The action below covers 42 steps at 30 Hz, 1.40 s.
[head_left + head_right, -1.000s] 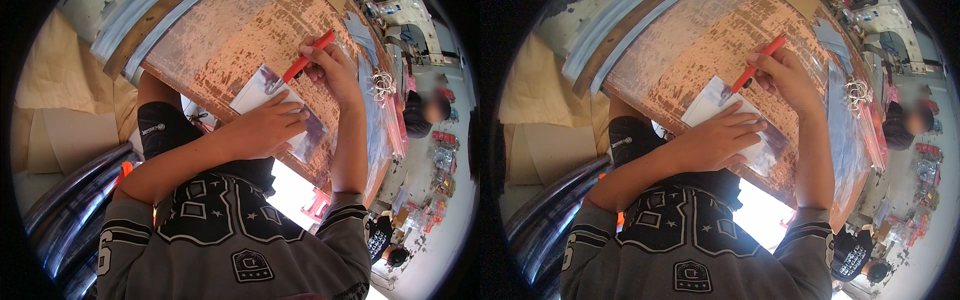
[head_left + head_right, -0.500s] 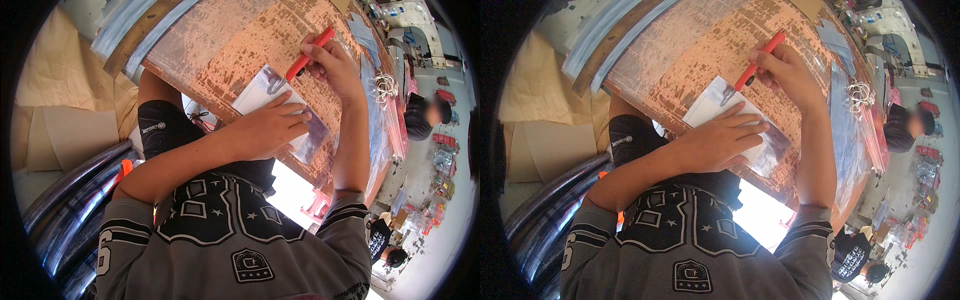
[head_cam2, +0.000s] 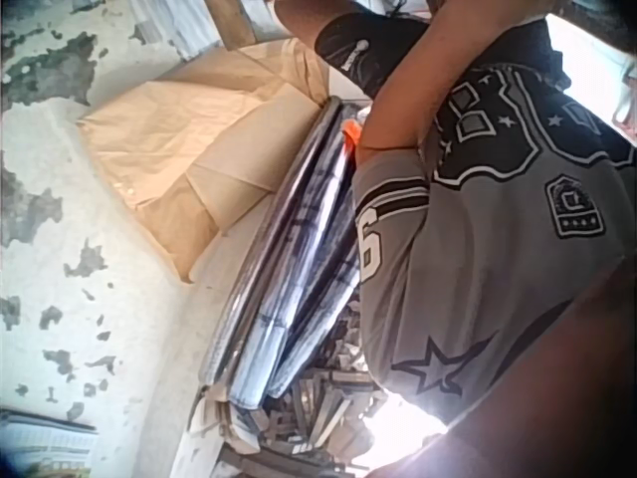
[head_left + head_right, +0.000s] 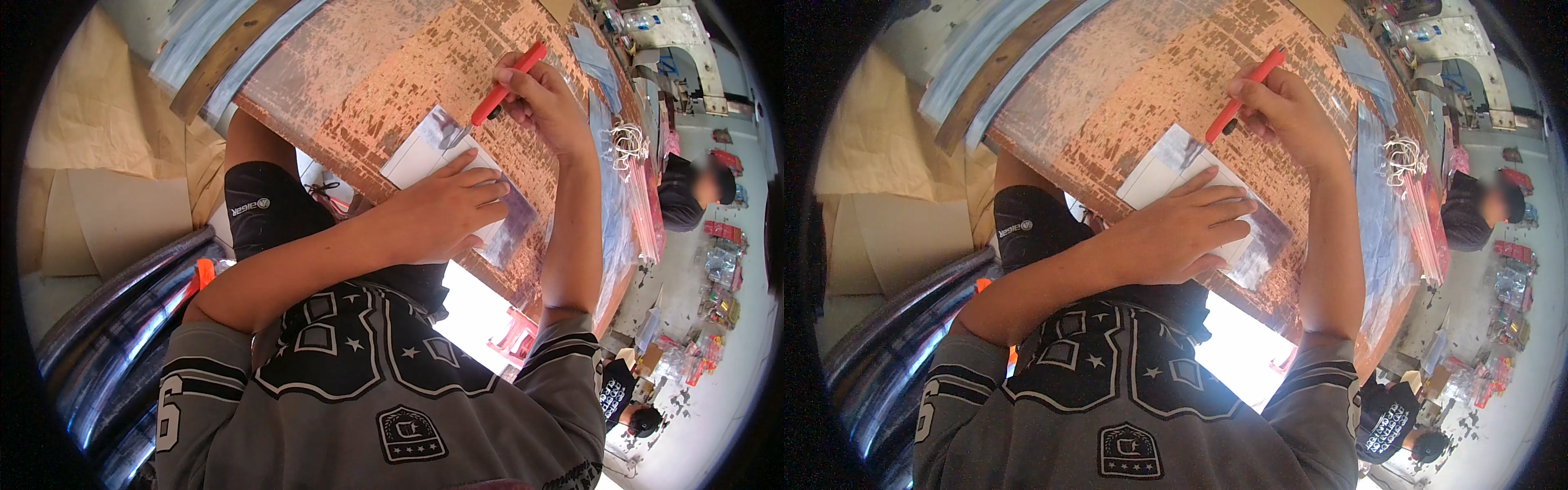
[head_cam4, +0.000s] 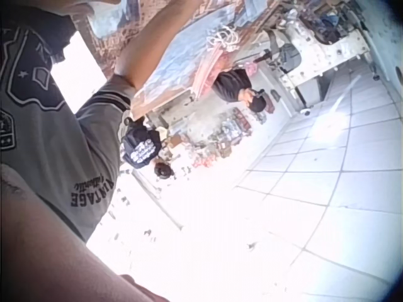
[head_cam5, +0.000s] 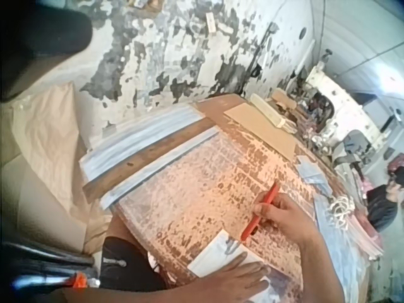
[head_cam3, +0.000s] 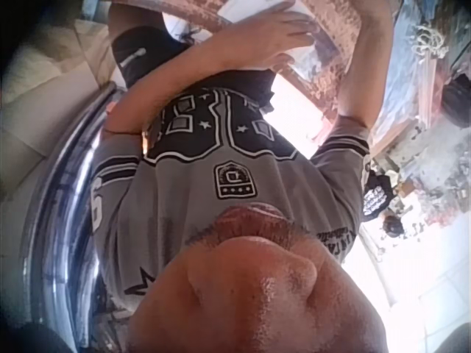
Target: The person cuts a small piece of plastic from a larger rectangular sheet using a utility knife and a wooden ruler as a guide on a work table.
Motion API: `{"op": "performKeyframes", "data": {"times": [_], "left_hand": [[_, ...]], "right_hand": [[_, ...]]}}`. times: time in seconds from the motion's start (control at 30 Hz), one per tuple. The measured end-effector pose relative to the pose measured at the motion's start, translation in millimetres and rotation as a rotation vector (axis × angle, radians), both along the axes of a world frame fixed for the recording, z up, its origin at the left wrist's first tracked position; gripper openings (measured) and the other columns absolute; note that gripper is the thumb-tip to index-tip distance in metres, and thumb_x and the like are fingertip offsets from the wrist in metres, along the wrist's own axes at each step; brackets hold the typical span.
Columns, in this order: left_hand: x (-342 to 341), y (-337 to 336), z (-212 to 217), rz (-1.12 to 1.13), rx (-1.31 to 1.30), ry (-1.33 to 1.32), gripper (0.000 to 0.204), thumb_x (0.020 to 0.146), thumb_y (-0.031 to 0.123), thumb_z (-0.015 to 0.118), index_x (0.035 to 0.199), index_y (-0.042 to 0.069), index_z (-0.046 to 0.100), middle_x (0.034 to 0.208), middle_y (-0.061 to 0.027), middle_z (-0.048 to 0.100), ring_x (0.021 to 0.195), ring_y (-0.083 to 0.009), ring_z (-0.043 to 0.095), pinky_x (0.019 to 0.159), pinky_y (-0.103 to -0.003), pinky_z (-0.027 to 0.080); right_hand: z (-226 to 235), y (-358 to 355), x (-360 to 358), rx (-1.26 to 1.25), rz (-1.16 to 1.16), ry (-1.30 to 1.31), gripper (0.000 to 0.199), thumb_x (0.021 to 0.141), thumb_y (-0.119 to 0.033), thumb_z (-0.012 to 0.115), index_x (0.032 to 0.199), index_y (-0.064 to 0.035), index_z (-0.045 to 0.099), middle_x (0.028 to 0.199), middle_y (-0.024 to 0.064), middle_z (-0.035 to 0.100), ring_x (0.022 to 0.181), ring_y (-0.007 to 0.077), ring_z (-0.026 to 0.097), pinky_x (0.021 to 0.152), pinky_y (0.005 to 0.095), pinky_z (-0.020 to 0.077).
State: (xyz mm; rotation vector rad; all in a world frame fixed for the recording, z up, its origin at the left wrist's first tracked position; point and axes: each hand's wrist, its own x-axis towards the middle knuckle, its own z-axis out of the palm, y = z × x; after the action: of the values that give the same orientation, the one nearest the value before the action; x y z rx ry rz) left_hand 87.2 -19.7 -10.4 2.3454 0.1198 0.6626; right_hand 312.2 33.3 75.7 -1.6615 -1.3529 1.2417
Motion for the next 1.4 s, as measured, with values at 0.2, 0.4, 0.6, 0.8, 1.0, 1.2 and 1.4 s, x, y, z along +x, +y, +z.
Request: {"op": "performKeyframes", "data": {"times": [0.2, 0.4, 0.6, 0.8, 1.0, 1.2, 1.4], "left_hand": [[-0.3, 0.3, 0.3, 0.001, -0.008, -0.006, 0.045, 0.089, 0.021, 0.08, 0.129, 0.006, 0.064, 0.151, -0.0162, 0.058, 0.15, -0.0346, 0.046, 0.129, -0.059, 0.03], [0.0, 1.5, 0.8, -0.004, -0.006, 0.006, 0.046, 0.089, 0.021, 0.08, 0.129, 0.006, 0.064, 0.152, -0.0161, 0.057, 0.15, -0.0348, 0.046, 0.13, -0.059, 0.029], [0.8, 0.9, 0.8, -0.004, -0.001, 0.02, 0.046, 0.09, 0.022, 0.08, 0.13, 0.005, 0.064, 0.152, -0.016, 0.057, 0.15, -0.0346, 0.046, 0.13, -0.059, 0.029], [-0.2, 0.9, 0.8, 0.0, -0.011, 0.005, 0.045, 0.089, 0.022, 0.08, 0.128, 0.005, 0.064, 0.151, -0.0159, 0.058, 0.149, -0.0345, 0.047, 0.13, -0.059, 0.029], [0.9, 0.9, 0.9, -0.006, -0.015, -0.001, 0.045, 0.089, 0.022, 0.08, 0.128, 0.005, 0.065, 0.152, -0.0156, 0.058, 0.149, -0.0341, 0.047, 0.13, -0.059, 0.029], [-0.2, 2.0, 0.9, -0.006, -0.006, 0.015, 0.045, 0.09, 0.022, 0.079, 0.129, 0.005, 0.065, 0.153, -0.015, 0.057, 0.15, -0.0336, 0.047, 0.13, -0.059, 0.029], [-0.7, 2.7, 2.6, -0.011, 0.009, 0.02, 0.046, 0.091, 0.024, 0.078, 0.132, 0.005, 0.065, 0.154, -0.0143, 0.056, 0.151, -0.0315, 0.047, 0.131, -0.059, 0.028]], "right_hand": [[-4.2, 4.3, 12.1, 0.017, 0.01, -0.018, 0.026, 0.1, -0.031, 0.074, 0.099, -0.0059, 0.066, 0.074, -0.0038, 0.055, 0.055, 0.0045, 0.049, 0.048, 0.0221, 0.0301], [-4.9, 5.3, 14.5, 0.036, 0.013, -0.012, 0.027, 0.1, -0.032, 0.074, 0.099, -0.0061, 0.066, 0.074, -0.0035, 0.055, 0.055, 0.0043, 0.049, 0.047, 0.0223, 0.0301], [-6.8, 9.9, 24.5, 0.041, -0.009, -0.041, 0.027, 0.1, -0.032, 0.075, 0.1, -0.0068, 0.067, 0.075, -0.0036, 0.055, 0.055, 0.0045, 0.049, 0.047, 0.0225, 0.0305], [-7.6, 13.1, 28.8, 0.07, -0.057, -0.044, 0.027, 0.1, -0.031, 0.075, 0.104, -0.0062, 0.067, 0.076, -0.0031, 0.056, 0.056, 0.005, 0.049, 0.048, 0.0226, 0.0308], [-6.5, 10.9, 33.0, 0.122, -0.08, -0.006, 0.026, 0.101, -0.029, 0.073, 0.103, -0.0049, 0.066, 0.076, -0.0021, 0.056, 0.055, 0.0053, 0.048, 0.047, 0.022, 0.0283], [9.8, -4.4, 41.7, 0.255, -0.216, 0.083, 0.025, 0.104, -0.029, 0.065, 0.099, -0.0047, 0.063, 0.075, -0.0014, 0.055, 0.054, 0.0056, 0.046, 0.046, 0.0222, 0.0265], [20.3, -28.3, 36.5, 0.314, -0.271, 0.18, 0.022, 0.105, -0.026, 0.063, 0.102, -0.0044, 0.064, 0.076, -0.0005, 0.057, 0.057, 0.007, 0.05, 0.047, 0.0222, 0.0313]]}}
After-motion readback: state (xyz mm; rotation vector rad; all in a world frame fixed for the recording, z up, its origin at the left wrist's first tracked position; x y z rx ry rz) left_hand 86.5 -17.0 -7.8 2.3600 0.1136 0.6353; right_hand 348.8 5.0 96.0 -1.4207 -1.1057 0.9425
